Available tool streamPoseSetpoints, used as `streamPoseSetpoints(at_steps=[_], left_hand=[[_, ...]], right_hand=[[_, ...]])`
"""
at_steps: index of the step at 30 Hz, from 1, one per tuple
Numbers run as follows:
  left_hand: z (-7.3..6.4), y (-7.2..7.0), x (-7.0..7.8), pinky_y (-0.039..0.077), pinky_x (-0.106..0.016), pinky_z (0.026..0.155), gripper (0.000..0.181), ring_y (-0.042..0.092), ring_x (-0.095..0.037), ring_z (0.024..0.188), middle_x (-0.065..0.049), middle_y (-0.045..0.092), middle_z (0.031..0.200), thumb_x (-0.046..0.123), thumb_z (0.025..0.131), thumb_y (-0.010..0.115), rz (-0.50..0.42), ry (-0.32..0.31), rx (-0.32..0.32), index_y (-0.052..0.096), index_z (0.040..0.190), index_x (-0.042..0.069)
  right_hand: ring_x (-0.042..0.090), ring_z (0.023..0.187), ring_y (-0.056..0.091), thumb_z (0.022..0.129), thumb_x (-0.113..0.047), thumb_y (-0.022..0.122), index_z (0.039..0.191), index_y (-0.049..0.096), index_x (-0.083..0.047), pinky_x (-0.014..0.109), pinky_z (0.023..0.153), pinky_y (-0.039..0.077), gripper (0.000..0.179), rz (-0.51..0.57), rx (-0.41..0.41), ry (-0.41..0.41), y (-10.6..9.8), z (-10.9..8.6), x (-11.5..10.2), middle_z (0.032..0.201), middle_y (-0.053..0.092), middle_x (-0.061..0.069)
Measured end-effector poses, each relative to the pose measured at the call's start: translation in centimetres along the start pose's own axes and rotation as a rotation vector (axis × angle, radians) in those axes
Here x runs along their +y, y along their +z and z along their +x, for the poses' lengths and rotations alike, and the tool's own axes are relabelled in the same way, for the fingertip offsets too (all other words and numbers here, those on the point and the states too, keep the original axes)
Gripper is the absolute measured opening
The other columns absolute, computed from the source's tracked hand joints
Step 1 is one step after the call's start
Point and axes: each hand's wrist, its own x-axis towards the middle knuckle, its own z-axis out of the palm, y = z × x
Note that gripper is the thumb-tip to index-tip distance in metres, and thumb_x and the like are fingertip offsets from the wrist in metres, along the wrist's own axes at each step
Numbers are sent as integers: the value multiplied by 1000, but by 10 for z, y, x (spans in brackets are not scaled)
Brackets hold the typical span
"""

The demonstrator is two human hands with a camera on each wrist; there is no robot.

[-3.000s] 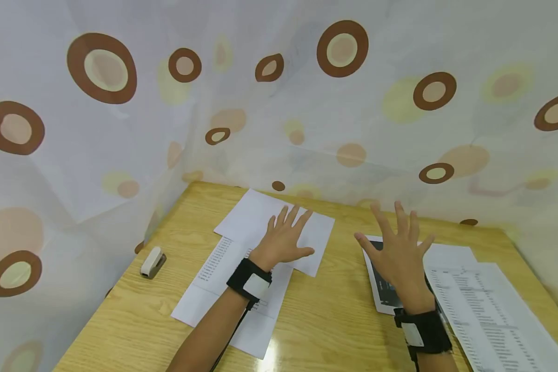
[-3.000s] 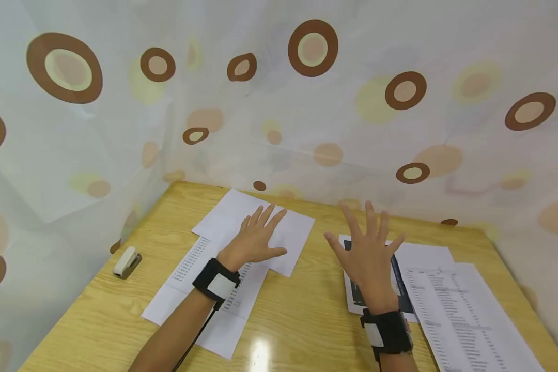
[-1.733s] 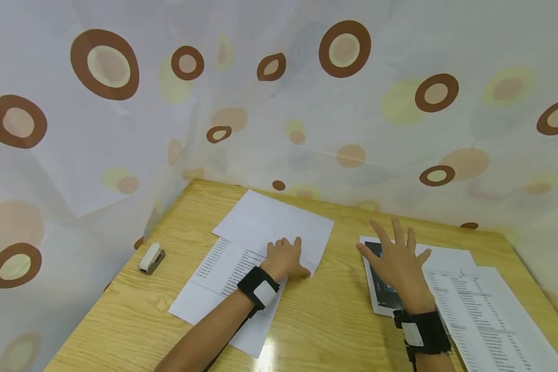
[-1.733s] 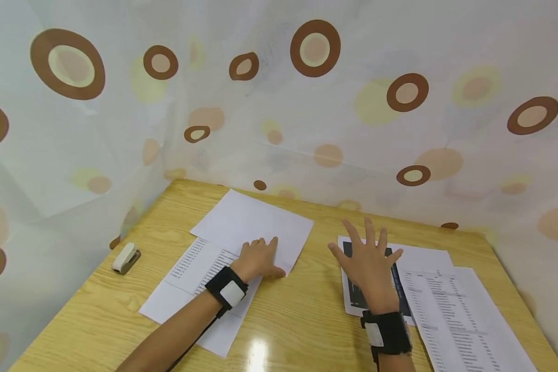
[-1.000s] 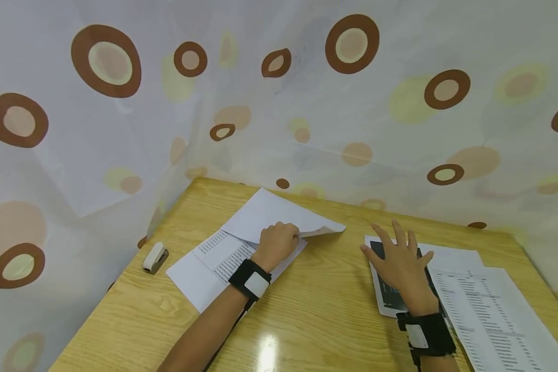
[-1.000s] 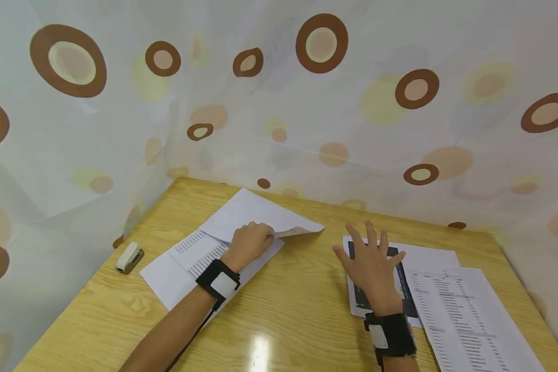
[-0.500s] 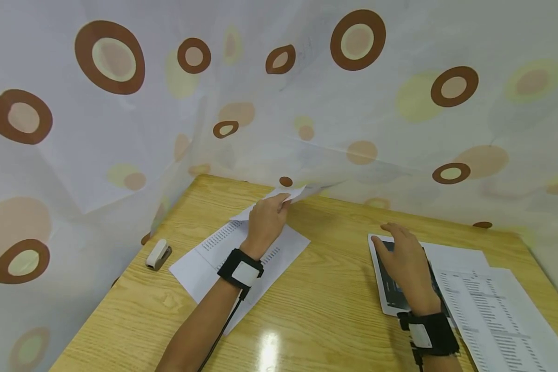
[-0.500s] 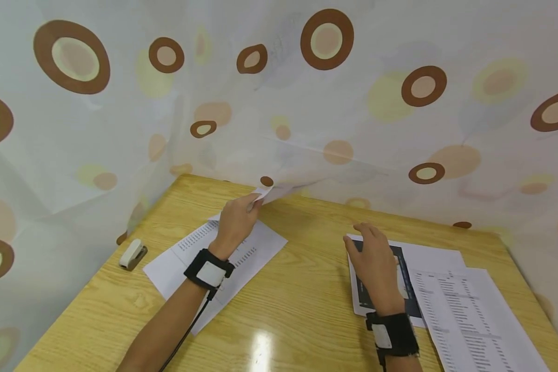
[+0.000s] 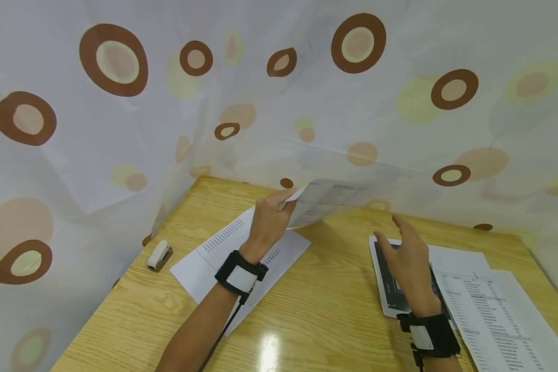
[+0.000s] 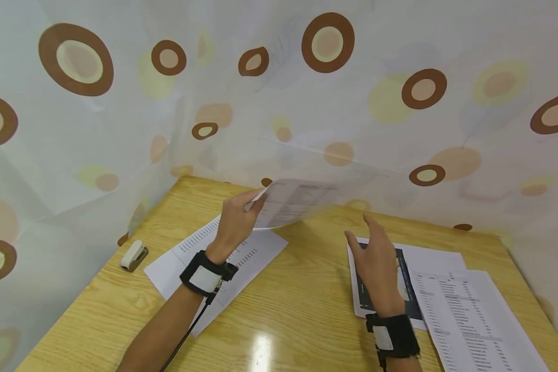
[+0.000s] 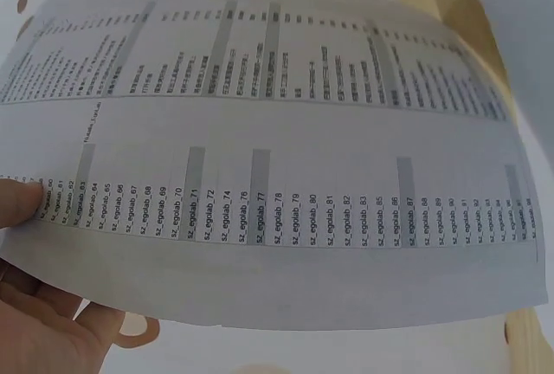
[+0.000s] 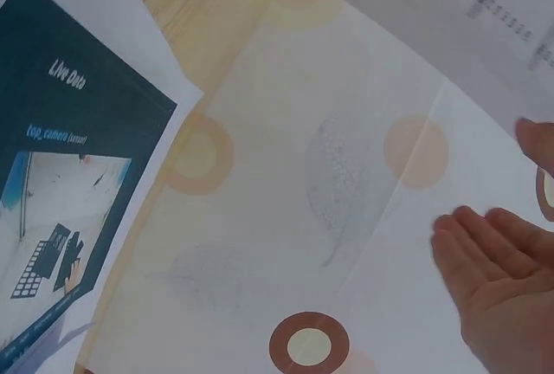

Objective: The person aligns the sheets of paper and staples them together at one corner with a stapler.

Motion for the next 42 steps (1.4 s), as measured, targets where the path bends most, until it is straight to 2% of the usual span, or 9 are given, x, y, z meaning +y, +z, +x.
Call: streamPoseSetpoints(at_steps=[2, 7, 9, 14, 18, 23, 31, 36, 42], left_hand=[[1, -2, 5, 56, -33, 76, 21, 72, -21, 94, -10, 74, 106, 1, 95, 66, -29, 28, 0, 74, 114, 2], [1, -6, 14, 55, -29, 76, 21, 72, -19, 91, -9, 74, 104, 2, 94, 67, -65, 85, 1, 74, 113, 3], [1, -7, 16, 55, -31, 77, 21, 72, -21, 92, -10, 74, 104, 2, 94, 67, -65, 101, 5, 74, 114, 2], [2, -9, 20, 56, -34, 80, 19, 72, -25, 93, -13, 74, 100, 3, 95, 67, -75, 121, 21, 73, 112, -2], [3, -10, 23, 55, -31, 78, 18, 72, -23, 91, -12, 75, 98, 4, 96, 66, -121, 123, 19, 74, 111, -1], [3, -12, 28, 55, -26, 71, 21, 73, -23, 84, -14, 74, 100, 3, 95, 66, -162, 118, 15, 72, 114, -2], [3, -14, 32, 53, -23, 56, 18, 72, -25, 67, -17, 74, 92, 5, 94, 69, -187, 58, 18, 71, 109, -4], [4, -14, 30, 54, -25, 55, 13, 72, -23, 67, -15, 74, 91, 6, 93, 70, -198, 42, 19, 71, 102, -3], [3, -16, 30, 55, -28, 57, 16, 72, -22, 72, -16, 74, 92, 7, 93, 71, -224, -5, -10, 72, 104, -4]], right_hand=[[49, 121, 52, 95, -14, 71, 145, 45, 4, 59, 94, 45, 59, 41, 40, -16, 0, 1, -1, 138, 52, 28], [32, 128, 53, 89, -3, 75, 141, 53, -7, 28, 104, 41, 57, 206, 40, -100, -1, 4, -1, 136, 58, 12], [18, 125, 56, 89, 0, 74, 139, 56, -9, 17, 99, 40, 54, 280, 7, -113, -2, 4, -2, 132, 61, 3], [-4, 107, 60, 90, 9, 68, 127, 64, 2, 14, 86, 47, 37, 412, -34, -121, -3, 4, -8, 115, 66, -13], [-2, 100, 64, 90, 13, 65, 121, 66, 6, 15, 82, 49, 32, 441, -30, -159, -4, 3, -11, 112, 69, -7], [1, 94, 68, 90, 11, 67, 120, 70, 2, 15, 75, 51, 32, 457, 16, -197, -7, 1, -13, 111, 72, 0], [3, 85, 70, 86, 16, 68, 106, 72, 7, 14, 66, 49, 22, 495, 106, -257, -13, 4, -14, 101, 74, -5], [1, 78, 69, 86, 16, 67, 101, 72, 11, 14, 65, 49, 16, 515, 95, -207, -19, 3, -14, 92, 74, -8], [6, 66, 65, 91, 4, 69, 99, 74, 7, 16, 58, 47, 9, 479, 10, -54, -31, 3, -14, 82, 74, -4]])
